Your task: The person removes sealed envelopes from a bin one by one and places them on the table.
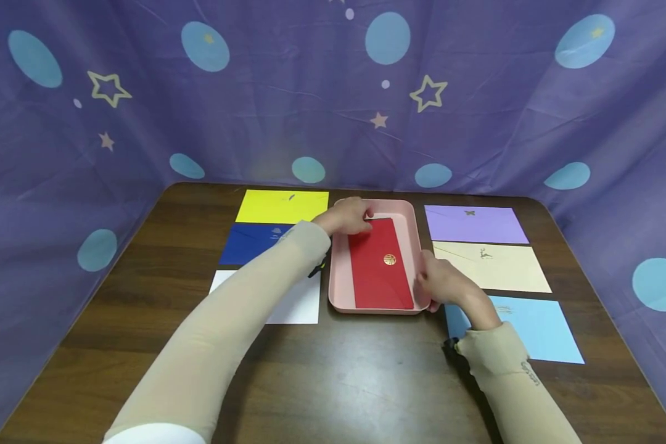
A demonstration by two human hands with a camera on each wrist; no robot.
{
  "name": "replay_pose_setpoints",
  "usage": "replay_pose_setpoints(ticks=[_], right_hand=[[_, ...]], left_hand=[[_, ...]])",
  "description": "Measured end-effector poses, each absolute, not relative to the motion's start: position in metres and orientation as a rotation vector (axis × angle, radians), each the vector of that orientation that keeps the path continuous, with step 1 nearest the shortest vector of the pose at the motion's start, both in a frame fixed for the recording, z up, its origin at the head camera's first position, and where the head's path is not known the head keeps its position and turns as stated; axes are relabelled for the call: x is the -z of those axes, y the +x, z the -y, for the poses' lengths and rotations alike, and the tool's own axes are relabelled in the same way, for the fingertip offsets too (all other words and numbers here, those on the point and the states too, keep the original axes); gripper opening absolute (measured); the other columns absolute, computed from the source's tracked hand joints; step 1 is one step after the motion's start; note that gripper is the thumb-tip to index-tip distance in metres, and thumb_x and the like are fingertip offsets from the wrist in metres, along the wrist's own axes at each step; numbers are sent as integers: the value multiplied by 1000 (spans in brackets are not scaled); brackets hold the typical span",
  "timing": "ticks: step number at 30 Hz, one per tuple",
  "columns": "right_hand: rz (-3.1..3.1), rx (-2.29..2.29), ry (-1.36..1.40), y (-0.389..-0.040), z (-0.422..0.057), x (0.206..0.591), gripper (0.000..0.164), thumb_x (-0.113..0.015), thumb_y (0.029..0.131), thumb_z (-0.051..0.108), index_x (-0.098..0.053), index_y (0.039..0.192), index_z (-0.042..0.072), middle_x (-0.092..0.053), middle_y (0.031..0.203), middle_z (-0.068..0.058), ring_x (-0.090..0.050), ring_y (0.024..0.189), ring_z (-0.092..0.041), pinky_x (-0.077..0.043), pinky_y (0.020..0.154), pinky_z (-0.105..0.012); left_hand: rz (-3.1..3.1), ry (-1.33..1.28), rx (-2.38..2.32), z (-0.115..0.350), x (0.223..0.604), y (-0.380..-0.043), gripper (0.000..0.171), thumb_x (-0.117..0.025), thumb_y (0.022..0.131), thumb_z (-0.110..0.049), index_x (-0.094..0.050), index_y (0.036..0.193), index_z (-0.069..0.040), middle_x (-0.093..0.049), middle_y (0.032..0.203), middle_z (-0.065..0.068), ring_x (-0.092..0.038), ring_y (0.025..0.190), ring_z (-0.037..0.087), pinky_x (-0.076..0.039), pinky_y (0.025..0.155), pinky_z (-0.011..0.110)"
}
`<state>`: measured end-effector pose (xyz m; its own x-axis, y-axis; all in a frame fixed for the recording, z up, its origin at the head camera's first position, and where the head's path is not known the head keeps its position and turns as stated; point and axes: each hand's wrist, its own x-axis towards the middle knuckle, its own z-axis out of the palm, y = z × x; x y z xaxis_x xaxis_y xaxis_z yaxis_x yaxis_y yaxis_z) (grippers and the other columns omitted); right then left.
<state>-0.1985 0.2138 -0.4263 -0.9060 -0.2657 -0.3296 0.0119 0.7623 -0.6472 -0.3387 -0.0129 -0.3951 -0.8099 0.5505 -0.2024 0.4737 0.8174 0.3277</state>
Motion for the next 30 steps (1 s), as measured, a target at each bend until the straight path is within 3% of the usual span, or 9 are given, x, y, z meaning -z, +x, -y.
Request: replay_pose_setpoints(ticks=[7,16,20,27,30], right_hand=[[-2559,950,-201,-198,-215,427,41,-53,107,7,-35,141,-8,-63,99,-22,-69,54,-21,-61,53,-35],[-2561,972,-227,-198,-215,429,39,-51,108,6,-35,140,-9,-63,100,-23,-69,53,-21,-61,52,-35],[-2555,976,-225,-198,-215,428,40,-52,108,6,-35,140,-8,-64,100,-23,-69,54,-21,-61,53,-35],[-2556,969,-221,-198,-215,428,40,-53,108,8,-35,140,-8,-64,99,-22,-69,54,-21,-61,54,-35],[-2555,965,-209,-197,-215,428,41,-53,108,8,-35,141,-7,-64,100,-22,-69,55,-21,-61,54,-35]], left_hand=[[-2766,777,-248,11,404,-341,31,-68,102,-28,-73,127,-11,-72,109,6,-63,103,21,-48,102,41],[-2778,748,-239,10,408,-341,22,-63,103,-27,-75,114,-12,-70,98,5,-61,96,20,-47,92,36],[-2777,745,-253,11,408,-340,22,-62,103,-26,-75,114,-11,-69,98,5,-59,97,20,-47,92,35],[-2785,743,-291,12,407,-339,17,-62,104,-24,-68,92,-12,-60,81,1,-57,85,18,-43,85,33],[-2782,726,-314,11,407,-337,17,-63,103,-24,-66,91,-13,-58,79,0,-56,83,18,-42,83,33]])
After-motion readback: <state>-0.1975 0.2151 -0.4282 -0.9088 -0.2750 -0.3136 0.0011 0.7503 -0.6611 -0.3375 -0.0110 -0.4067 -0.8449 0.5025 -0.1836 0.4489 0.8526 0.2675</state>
